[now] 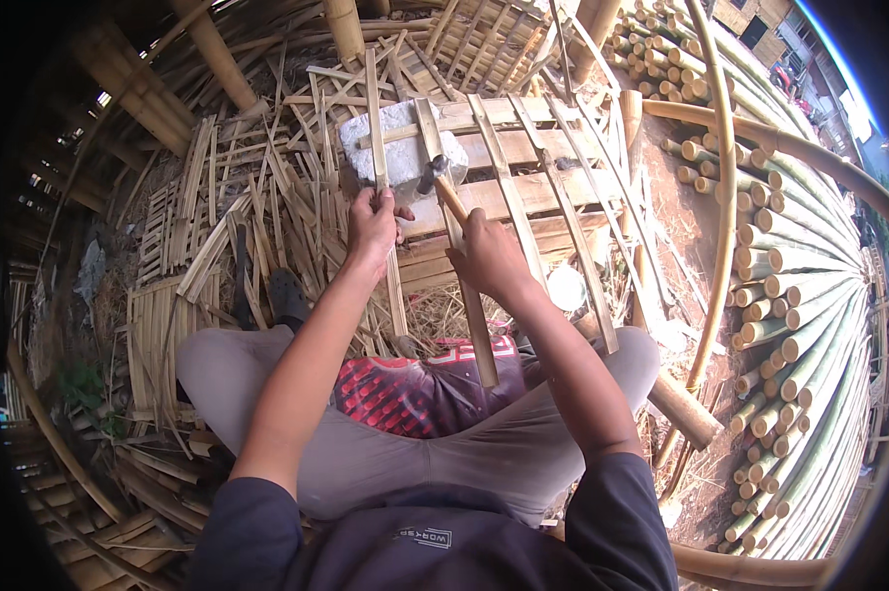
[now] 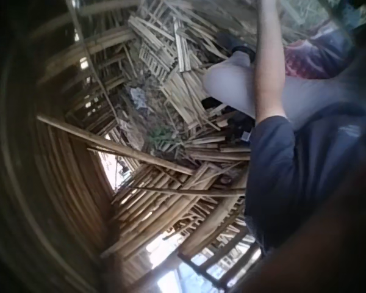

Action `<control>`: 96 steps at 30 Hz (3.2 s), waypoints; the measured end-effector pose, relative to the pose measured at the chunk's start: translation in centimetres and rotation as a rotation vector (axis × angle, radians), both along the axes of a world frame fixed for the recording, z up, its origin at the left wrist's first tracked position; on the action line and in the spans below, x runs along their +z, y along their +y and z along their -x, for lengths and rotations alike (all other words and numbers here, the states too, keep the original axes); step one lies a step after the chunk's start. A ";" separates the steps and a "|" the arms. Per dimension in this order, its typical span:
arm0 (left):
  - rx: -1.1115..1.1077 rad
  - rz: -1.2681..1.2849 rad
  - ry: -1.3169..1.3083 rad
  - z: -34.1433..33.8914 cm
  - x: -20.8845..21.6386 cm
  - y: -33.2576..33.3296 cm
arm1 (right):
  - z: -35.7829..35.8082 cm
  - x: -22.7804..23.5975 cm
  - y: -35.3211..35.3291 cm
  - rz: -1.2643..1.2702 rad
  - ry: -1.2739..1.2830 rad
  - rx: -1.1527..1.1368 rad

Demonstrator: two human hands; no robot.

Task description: The person constructs a wooden lattice by positioning bamboo strips over a frame and hammering nails into the joints.

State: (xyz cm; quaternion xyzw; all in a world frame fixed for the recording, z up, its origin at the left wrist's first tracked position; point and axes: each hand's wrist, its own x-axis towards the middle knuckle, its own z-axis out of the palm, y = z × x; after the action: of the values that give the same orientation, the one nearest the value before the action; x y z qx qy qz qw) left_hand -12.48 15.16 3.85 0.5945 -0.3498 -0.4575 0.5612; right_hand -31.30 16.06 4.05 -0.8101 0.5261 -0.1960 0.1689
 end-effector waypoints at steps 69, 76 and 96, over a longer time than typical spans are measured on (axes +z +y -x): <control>0.150 0.026 0.214 6.4 -3.4 9.2 | 0.5 3.5 7.3 -0.354 -0.202 0.258; 0.137 -0.012 0.291 6.0 -3.1 9.3 | 0.4 2.1 7.3 -0.633 -0.404 0.252; 0.709 0.100 -0.161 -14.0 -9.3 -2.3 | -0.5 2.2 7.0 -0.878 -0.518 0.144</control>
State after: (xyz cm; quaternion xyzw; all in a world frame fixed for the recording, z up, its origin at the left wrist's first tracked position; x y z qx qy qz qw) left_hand 1.52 12.85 -5.49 0.6847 -0.1869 -0.1684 0.6840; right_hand -30.80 23.06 6.25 -0.6219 0.4426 -0.1388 0.6310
